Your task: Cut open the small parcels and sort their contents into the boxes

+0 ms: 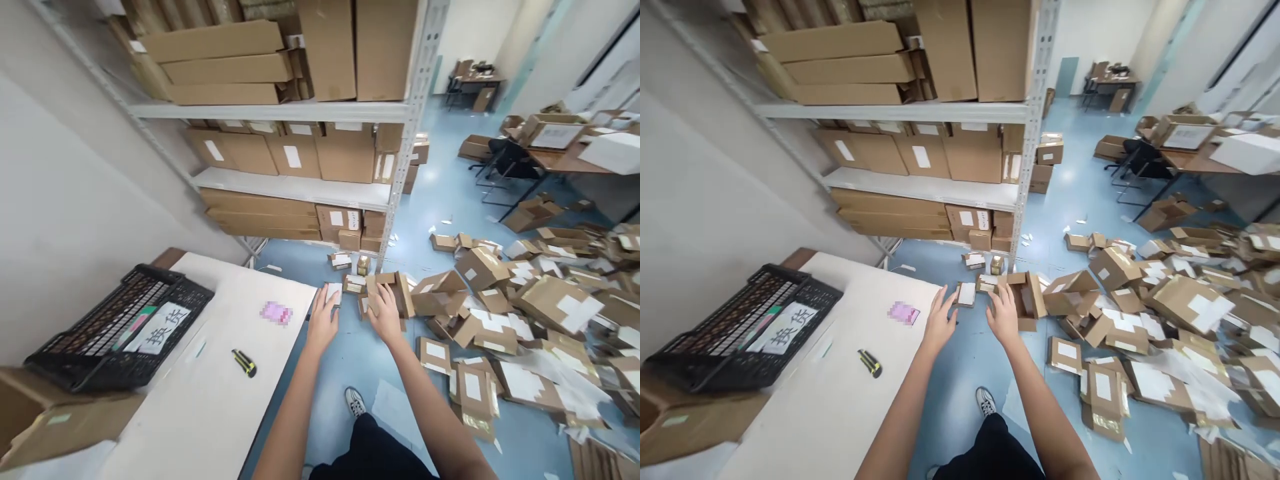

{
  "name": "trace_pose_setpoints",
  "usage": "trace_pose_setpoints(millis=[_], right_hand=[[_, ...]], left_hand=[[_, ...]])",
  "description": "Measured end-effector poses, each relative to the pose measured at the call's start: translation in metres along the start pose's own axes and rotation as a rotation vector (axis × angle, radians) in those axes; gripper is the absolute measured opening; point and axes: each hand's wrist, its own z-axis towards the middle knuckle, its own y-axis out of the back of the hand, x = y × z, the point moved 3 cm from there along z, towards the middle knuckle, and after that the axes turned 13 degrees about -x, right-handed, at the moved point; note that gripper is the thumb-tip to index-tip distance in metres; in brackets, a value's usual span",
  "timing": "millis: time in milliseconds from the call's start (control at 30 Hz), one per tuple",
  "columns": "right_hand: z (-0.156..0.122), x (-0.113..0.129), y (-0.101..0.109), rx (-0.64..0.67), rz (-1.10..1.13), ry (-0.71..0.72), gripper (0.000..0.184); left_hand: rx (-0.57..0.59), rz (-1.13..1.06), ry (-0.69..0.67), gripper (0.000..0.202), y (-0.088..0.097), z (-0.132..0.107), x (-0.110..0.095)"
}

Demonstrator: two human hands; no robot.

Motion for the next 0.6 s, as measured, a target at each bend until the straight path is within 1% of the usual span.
trace_pose_setpoints(millis=[100,167,233,300,367,433,533,600], right_hand=[[0.005,0.038,-0.03,0.037,0.126,0.095,0.041],[0.005,0.067,-0.051,0.073,0.199,0.164,0.041],[0.002,0.1,-0.071,0.123,0.264,0.223,0.043],[-0.006,0.137,-0.09,0.174,0.331,0.277,0.045],[-0.021,0.177,-0.103,0.229,0.4,0.339,0.047],[-0.041,0.22,-0.112,0.285,0.465,0.409,0.05],[-0.08,0.286,-0.114,0.366,0.537,0.508,0.053],[-0.112,0.33,-0.11,0.416,0.582,0.576,0.054]], left_hand=[[-0.106,0.076,0.06,0.061,0.038,-0.018,0.016],[-0.167,0.142,0.104,0.061,0.068,-0.035,0.027],[-0.218,0.218,0.152,0.062,0.101,-0.058,0.037],[-0.277,0.293,0.213,0.063,0.139,-0.086,0.047],[-0.349,0.356,0.284,0.061,0.181,-0.119,0.055],[-0.428,0.415,0.357,0.058,0.223,-0.159,0.061],[-0.536,0.515,0.465,0.057,0.282,-0.227,0.062],[-0.598,0.573,0.529,0.056,0.315,-0.276,0.059]])
